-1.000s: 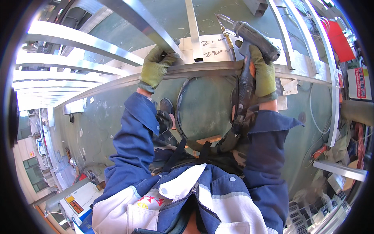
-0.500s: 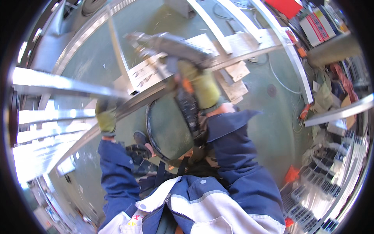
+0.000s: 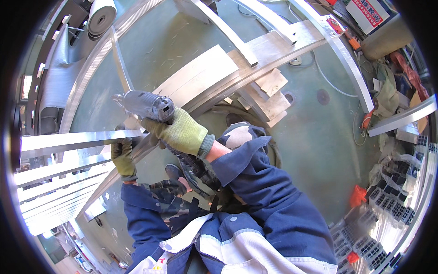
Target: The person welds metal bars onto a metal frame using a handheld welding tool, repeatedly positioning and securing the bars along the frame. The person then lifts the assembled frame and places it upright.
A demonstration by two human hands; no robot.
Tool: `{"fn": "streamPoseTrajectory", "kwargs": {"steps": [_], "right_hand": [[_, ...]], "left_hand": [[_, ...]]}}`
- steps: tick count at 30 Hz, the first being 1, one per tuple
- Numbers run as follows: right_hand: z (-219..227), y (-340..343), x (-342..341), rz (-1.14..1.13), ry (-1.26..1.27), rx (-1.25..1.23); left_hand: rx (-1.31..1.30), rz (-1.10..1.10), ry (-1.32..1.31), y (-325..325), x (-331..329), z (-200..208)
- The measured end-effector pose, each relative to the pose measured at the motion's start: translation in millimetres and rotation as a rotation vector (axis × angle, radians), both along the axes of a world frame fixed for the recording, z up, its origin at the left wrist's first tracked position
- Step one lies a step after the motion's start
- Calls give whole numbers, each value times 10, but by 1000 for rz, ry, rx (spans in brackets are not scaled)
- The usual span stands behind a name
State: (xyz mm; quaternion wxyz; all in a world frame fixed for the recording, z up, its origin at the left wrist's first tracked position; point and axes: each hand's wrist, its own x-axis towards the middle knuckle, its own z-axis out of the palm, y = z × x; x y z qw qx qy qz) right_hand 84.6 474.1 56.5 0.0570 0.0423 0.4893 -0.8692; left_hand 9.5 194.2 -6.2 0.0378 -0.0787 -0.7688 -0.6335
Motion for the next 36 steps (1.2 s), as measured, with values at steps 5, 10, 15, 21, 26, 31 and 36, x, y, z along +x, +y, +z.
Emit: {"fn": "streamPoseTrajectory", "kwargs": {"steps": [5, 10, 15, 21, 26, 31, 36], "right_hand": [[-89, 50, -56, 46, 27, 31], [-374, 167, -60, -273, 116, 73], [-342, 409, -34, -201, -80, 202], [36, 203, 37, -239, -74, 173], [-99, 268, 1, -233, -64, 208], [-177, 297, -14, -262, -95, 236], [-67, 236, 24, -254, -116, 201]], "left_hand": [[86, 44, -43, 36, 38, 65], [-356, -77, 157, -153, -86, -78], [97, -73, -1, 251, -26, 88], [88, -114, -3, 226, -25, 55], [61, -126, 15, 207, -45, 87], [63, -152, 30, 162, -64, 54], [103, -162, 62, 162, -72, 53]]}}
